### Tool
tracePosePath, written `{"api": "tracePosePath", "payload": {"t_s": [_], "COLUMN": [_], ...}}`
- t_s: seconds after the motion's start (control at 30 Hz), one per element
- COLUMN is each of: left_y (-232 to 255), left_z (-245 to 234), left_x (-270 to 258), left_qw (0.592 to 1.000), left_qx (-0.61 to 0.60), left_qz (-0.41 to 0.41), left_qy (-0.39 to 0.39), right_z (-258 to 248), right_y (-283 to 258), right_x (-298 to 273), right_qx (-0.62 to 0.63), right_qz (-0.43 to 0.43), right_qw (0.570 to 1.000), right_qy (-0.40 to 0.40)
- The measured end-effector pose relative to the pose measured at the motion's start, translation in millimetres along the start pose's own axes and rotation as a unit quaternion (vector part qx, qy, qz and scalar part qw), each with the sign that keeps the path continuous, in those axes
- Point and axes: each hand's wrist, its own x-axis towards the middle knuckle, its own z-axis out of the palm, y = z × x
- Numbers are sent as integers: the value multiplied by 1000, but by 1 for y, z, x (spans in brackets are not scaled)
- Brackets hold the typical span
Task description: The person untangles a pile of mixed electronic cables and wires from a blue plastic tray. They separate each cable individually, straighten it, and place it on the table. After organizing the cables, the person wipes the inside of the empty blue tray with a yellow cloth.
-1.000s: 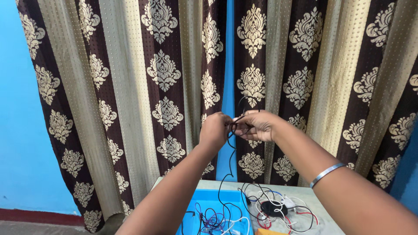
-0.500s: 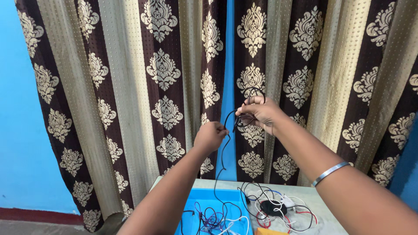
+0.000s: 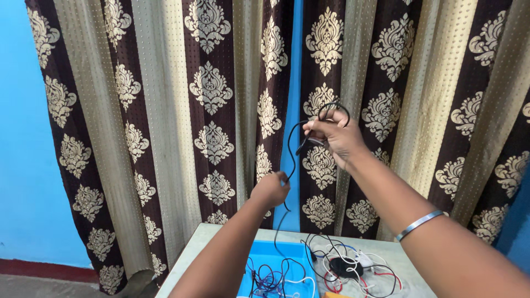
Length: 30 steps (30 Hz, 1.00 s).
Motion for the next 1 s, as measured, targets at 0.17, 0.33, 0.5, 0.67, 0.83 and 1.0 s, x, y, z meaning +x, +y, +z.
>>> {"api": "tracePosePath", "payload": {"t_s": [0.17, 0.33, 0.5, 0.67, 0.83, 1.0], "left_y": [-20, -8, 3, 29, 39, 32], "left_z": [6, -14, -21, -39, -45, -43], "left_x": [21, 41, 52, 50, 48, 52], "left_qw": [994, 940, 899, 882, 877, 889], "left_qx": [-94, -327, -437, -470, -480, -458], "left_qz": [1, -90, -22, -18, -6, 16], "left_qy": [61, 27, 18, 26, 17, -24], "right_z": [-2, -6, -7, -3, -8, 1], "right_y": [-10, -13, -1, 19, 45, 39], "right_x": [-4, -7, -15, -21, -10, -8], "right_qx": [-36, -115, -160, -272, -281, -356], "right_qz": [34, 82, 181, 237, 179, 145], "right_qw": [998, 989, 970, 929, 941, 923], "right_qy": [28, 46, 12, -79, -61, -5]}}
